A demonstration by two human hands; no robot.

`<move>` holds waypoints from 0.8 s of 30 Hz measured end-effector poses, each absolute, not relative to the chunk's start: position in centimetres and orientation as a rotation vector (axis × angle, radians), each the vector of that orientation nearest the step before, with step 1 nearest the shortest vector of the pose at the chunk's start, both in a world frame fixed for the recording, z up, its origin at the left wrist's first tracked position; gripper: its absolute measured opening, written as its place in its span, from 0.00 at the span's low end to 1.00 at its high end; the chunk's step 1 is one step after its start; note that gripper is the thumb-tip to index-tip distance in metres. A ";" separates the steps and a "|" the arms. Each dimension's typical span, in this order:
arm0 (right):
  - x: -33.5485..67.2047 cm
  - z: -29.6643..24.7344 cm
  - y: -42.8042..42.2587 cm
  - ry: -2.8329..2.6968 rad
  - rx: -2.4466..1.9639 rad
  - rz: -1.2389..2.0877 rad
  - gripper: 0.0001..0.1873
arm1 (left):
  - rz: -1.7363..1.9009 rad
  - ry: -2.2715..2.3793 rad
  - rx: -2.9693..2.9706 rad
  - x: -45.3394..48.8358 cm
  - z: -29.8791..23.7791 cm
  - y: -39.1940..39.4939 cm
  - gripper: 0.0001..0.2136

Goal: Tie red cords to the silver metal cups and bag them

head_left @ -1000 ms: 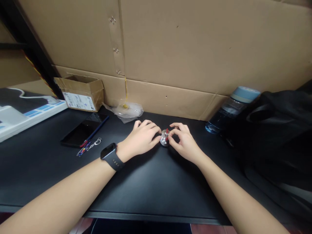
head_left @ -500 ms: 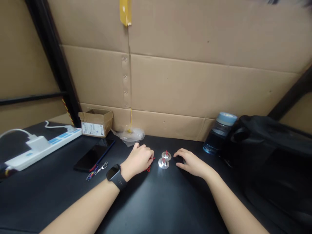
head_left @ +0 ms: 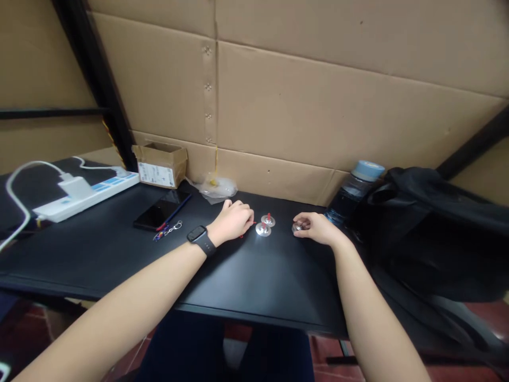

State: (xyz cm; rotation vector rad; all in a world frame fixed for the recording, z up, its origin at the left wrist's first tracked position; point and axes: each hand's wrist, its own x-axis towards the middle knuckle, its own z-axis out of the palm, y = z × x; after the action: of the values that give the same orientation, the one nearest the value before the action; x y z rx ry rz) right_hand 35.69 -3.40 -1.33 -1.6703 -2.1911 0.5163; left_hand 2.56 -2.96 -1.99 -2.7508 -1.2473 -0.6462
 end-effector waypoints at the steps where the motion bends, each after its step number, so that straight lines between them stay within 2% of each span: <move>1: 35.8 -1.2 -3.4 -2.190 -1.659 0.522 0.21 | -0.709 -1.263 -2.753 2.6 -2.0 -2.9 0.08; 6: 36.0 -0.7 -3.6 -2.198 -1.604 0.565 0.20 | -1.022 -1.295 -2.754 3.0 -1.4 -3.0 0.06; 12: 35.8 -0.3 -3.8 -2.153 -1.594 0.544 0.18 | -1.133 -1.236 -2.750 3.1 -0.7 -3.6 0.07; 17: 33.2 0.4 -4.5 -2.080 -1.483 0.449 0.16 | -1.155 -1.212 -2.770 3.3 -0.5 -3.9 0.03; 24: 27.6 -0.6 -5.8 -1.726 -1.099 0.779 0.27 | -1.238 -1.285 -2.716 3.4 0.2 -4.6 0.07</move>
State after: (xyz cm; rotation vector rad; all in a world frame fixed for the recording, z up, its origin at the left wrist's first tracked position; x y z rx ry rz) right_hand 27.57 -5.82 -0.63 -1.0987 -1.7257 0.7787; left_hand 3.44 -4.59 0.21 -2.7157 -1.2853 -1.2382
